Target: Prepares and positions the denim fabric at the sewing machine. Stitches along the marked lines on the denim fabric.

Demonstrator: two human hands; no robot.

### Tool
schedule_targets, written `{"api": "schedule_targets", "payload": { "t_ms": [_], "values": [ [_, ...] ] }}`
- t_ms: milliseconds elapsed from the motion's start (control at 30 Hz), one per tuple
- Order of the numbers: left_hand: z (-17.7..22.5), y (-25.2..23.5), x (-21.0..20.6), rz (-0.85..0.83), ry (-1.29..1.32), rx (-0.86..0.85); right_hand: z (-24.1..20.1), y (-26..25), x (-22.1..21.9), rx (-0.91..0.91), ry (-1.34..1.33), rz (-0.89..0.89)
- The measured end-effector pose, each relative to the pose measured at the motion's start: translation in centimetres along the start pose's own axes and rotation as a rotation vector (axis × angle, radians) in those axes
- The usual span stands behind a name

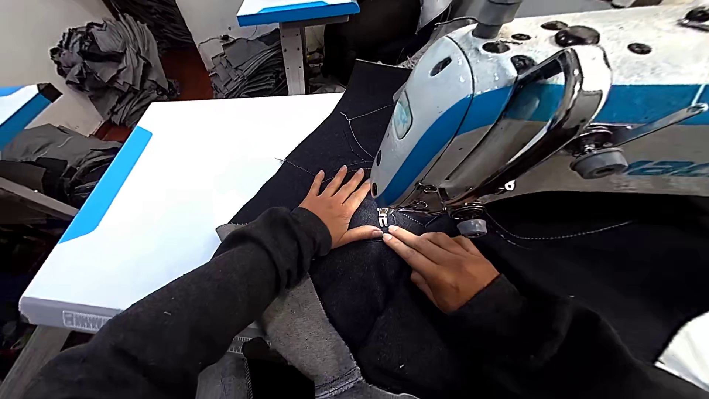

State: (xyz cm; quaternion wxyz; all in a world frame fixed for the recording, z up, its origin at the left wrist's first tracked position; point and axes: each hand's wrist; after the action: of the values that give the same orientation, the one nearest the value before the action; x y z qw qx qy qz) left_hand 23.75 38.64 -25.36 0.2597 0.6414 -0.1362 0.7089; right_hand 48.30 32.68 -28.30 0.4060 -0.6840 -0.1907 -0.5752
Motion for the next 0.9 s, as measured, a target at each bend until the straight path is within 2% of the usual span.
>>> {"api": "schedule_targets", "payload": {
  "t_ms": [100, 167, 233, 267, 367, 433, 467, 567, 633, 800, 900],
  "values": [
    [0.9, 0.4, 0.2, -0.035, 0.035, 0.108, -0.3, -0.4, 1.5, -0.027, -0.085, -0.023],
    [1.2, 0.4, 1.6, -0.148, 0.073, 0.144, -3.5, -1.2, 3.0, -0.136, -0.158, -0.040],
    [0.5, -0.2, 4.1, -0.227, 0.065, 0.076, -7.7, -3.1, 3.4, -0.244, -0.242, -0.064],
    [-0.3, -0.7, 5.1, -0.186, 0.017, -0.033, -9.6, -4.4, 2.9, -0.298, -0.295, -0.082],
    [-3.4, -3.3, 5.4, 0.012, -0.211, -0.559, -12.3, -8.0, 0.1, -0.439, -0.294, -0.197],
    [-4.6, -4.5, 4.0, 0.004, -0.204, -0.756, -12.7, -8.4, -2.1, -0.429, -0.147, -0.171],
    [-5.3, -4.7, 2.9, 0.010, -0.154, -0.788, -12.8, -7.9, -3.0, -0.399, -0.058, -0.118],
    [-5.4, -3.5, 1.0, -0.005, -0.073, -0.667, -12.5, -6.0, -3.3, -0.319, -0.030, -0.059],
    [-4.2, -1.4, 0.2, 0.038, -0.056, -0.483, -11.5, -4.5, -2.9, -0.233, -0.068, 0.008],
    [2.1, 4.9, -2.7, 0.135, 0.019, 0.052, -6.0, 0.2, -1.1, -0.056, -0.231, 0.097],
    [5.4, 6.9, -3.9, 0.213, 0.028, 0.214, -1.9, 0.8, -0.4, 0.102, -0.266, 0.077]
  ]
}}
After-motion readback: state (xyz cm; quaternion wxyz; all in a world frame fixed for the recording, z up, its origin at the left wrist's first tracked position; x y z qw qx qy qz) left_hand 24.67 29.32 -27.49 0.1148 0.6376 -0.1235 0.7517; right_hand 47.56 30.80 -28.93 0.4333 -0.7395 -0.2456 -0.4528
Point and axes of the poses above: each hand's wrist, its own y-axis away from the middle knuckle, its own x-axis out of the back of the hand, z = x × y, and after that the axes turned 9 degrees about -z, right-handed
